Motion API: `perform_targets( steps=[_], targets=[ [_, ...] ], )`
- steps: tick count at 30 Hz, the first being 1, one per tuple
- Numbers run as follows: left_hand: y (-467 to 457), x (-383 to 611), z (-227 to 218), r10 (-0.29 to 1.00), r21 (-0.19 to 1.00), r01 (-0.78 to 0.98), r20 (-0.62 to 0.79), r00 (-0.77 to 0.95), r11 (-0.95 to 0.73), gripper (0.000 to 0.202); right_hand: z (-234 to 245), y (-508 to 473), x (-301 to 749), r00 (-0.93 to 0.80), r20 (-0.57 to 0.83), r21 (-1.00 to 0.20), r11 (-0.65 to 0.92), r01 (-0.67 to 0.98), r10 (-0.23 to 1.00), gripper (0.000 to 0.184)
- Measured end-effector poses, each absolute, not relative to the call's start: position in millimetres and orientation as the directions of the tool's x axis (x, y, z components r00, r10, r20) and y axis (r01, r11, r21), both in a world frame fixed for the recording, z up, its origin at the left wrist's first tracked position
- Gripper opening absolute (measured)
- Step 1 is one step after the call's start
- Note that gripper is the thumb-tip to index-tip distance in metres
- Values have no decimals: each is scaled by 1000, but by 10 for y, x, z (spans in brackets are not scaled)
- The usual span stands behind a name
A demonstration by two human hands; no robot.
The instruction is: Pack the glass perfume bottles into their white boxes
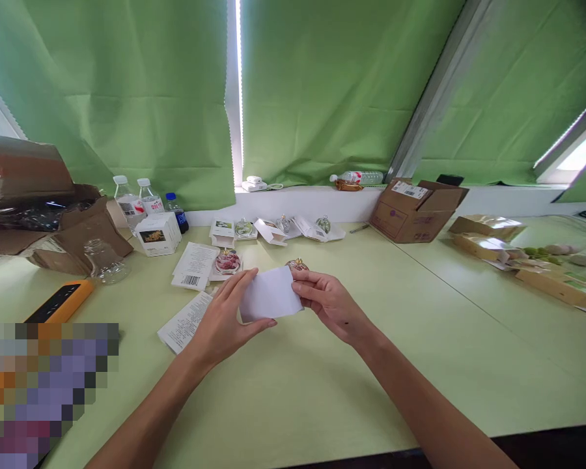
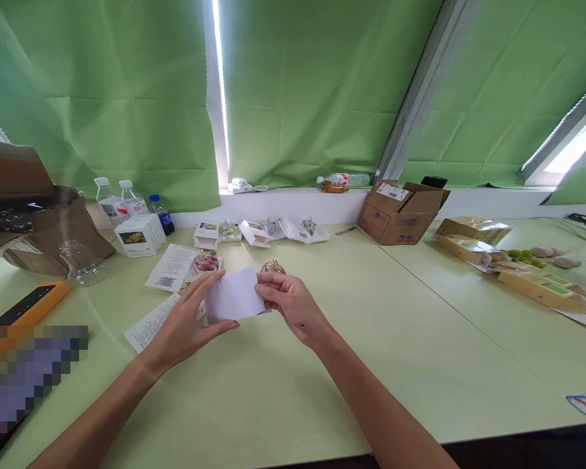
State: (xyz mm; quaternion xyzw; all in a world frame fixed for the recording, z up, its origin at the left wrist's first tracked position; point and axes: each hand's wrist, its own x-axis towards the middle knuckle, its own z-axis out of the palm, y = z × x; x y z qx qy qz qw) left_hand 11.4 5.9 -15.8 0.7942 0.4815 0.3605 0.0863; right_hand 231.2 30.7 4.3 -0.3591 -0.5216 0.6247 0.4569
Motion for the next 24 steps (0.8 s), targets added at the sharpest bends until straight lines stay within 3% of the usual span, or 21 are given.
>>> perform_targets(
  steps=[6,20,24],
  targets=[
    [59,141,-205,790,425,736,564,241,-528,73,61,267,2287,-293,124,-992,110,-65,948,39],
    [99,131,-252,760,355,780,609,227,-516,73,35,247,2237,-290,164,-983,182,35,943,46],
    [93,133,-263,752,328,788,614,241,-520,72,2,254,2218,-285,210,-970,236,60,935,39]
  ],
)
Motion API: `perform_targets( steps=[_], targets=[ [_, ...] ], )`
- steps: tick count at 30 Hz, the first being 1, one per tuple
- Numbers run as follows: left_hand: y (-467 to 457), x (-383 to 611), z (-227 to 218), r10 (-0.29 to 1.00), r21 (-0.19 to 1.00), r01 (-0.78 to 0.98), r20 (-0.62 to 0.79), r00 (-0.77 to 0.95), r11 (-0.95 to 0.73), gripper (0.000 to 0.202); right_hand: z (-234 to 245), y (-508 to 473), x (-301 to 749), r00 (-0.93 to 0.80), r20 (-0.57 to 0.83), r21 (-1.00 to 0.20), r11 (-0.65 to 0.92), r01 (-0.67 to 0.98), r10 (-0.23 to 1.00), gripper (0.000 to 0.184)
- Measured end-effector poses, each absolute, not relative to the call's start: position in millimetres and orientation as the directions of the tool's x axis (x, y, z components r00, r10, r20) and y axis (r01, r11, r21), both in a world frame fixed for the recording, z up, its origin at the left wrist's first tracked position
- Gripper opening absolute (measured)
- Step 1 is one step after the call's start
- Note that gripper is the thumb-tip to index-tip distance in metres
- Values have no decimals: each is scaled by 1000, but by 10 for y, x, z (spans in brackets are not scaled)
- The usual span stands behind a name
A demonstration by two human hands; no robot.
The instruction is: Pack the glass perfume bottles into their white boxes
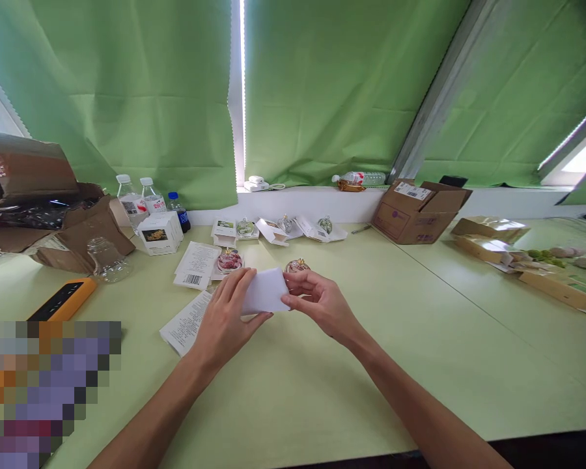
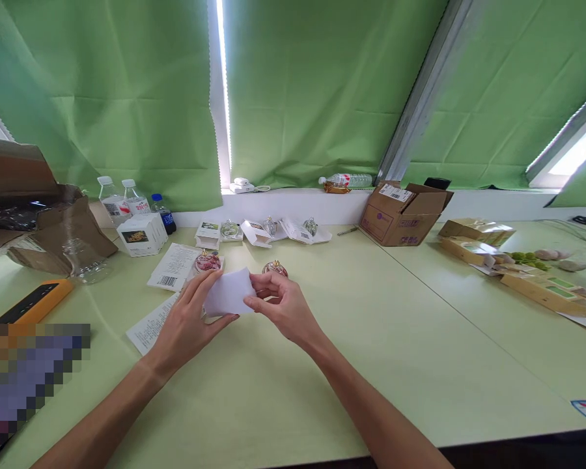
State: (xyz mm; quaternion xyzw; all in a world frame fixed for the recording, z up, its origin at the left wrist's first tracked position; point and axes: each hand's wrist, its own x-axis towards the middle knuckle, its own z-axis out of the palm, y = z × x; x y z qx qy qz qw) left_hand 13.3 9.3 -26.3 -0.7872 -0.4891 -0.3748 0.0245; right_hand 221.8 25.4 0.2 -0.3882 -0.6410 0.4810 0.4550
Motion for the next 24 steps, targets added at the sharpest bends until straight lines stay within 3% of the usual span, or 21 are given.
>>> perform_targets(
  steps=[5,10,13,17,21,24],
  targets=[
    [85,137,-247,790,401,771,577,207,-495,71,3,250,2215,-299,203,-974,223,33,932,36],
    [70,129,-142,873,626,679,486,44,-383,70,35,227,2217,-157,320,-937,337,91,934,29],
    [74,120,-84,922,786,536,384,-36,-307,68,37,233,2222,-83,362,-916,371,151,928,25],
    [102,113,-36,982,955,234,189,-12,-181,61,36,243,2231,-28,405,-886,400,235,914,26],
    [122,98,-8,996,997,33,67,58,-69,54,23,251,2221,-121,334,-904,354,241,935,42],
    [124,89,-10,992,998,-60,-18,124,25,54,-12,260,2197,-228,251,-927,301,223,941,43]
  ],
)
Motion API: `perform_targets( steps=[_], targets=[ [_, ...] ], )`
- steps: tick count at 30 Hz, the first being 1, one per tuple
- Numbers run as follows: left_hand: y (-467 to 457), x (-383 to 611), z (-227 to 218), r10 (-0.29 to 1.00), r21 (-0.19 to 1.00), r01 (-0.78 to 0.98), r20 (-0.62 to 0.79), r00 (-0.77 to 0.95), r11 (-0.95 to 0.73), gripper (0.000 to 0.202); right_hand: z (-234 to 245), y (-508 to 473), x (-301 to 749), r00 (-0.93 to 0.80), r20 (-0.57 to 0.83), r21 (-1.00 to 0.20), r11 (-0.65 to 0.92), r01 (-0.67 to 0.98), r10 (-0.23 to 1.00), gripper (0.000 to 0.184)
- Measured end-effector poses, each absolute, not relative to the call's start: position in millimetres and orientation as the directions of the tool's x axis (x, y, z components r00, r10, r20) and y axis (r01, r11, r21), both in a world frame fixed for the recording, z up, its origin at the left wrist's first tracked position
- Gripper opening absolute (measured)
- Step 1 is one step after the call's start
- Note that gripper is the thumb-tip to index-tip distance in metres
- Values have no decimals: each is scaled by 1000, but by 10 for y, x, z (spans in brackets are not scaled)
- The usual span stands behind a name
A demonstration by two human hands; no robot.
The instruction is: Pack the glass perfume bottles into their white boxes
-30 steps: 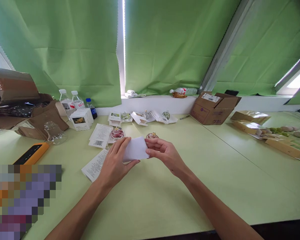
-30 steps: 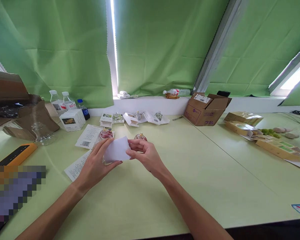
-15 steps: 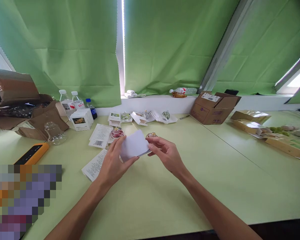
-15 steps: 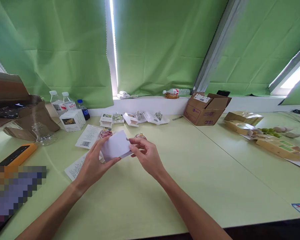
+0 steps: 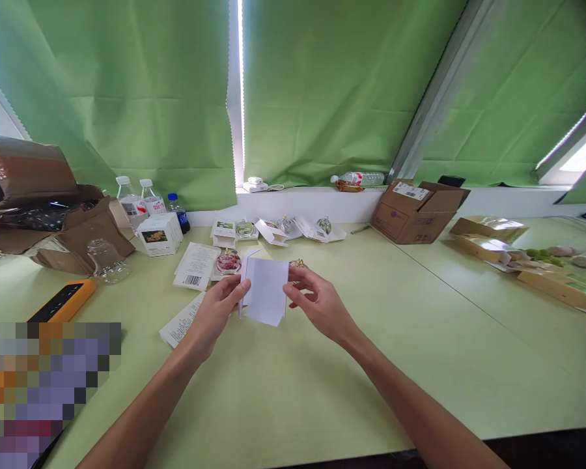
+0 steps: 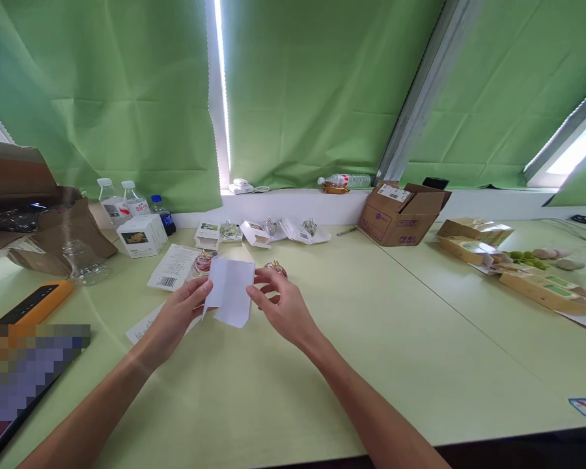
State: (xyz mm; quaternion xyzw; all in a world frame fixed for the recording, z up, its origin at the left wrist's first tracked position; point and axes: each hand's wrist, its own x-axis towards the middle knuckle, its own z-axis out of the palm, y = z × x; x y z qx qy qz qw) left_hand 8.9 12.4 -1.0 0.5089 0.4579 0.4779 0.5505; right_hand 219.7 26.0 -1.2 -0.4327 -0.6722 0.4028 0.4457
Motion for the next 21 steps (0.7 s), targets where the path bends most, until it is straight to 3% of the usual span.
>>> perform_targets(
  steps=[3,7,13,21],
  targets=[
    [120,88,-16,984,992,-109,-51,172,70,56,-42,268,2178,-293,204,-936,274,221,934,41],
    [95,110,22,981,998,-58,4,193,7,61,-36,268,2178,-339,175,-950,249,188,924,41],
    [55,169,64,918,996,-62,86,387,-68,55,-20,269,2190,-382,216,-947,288,143,898,41],
    [108,123,-18,932,999,-14,42,359,-39,48,4,274,2198,-408,163,-962,237,136,898,39]
  ],
)
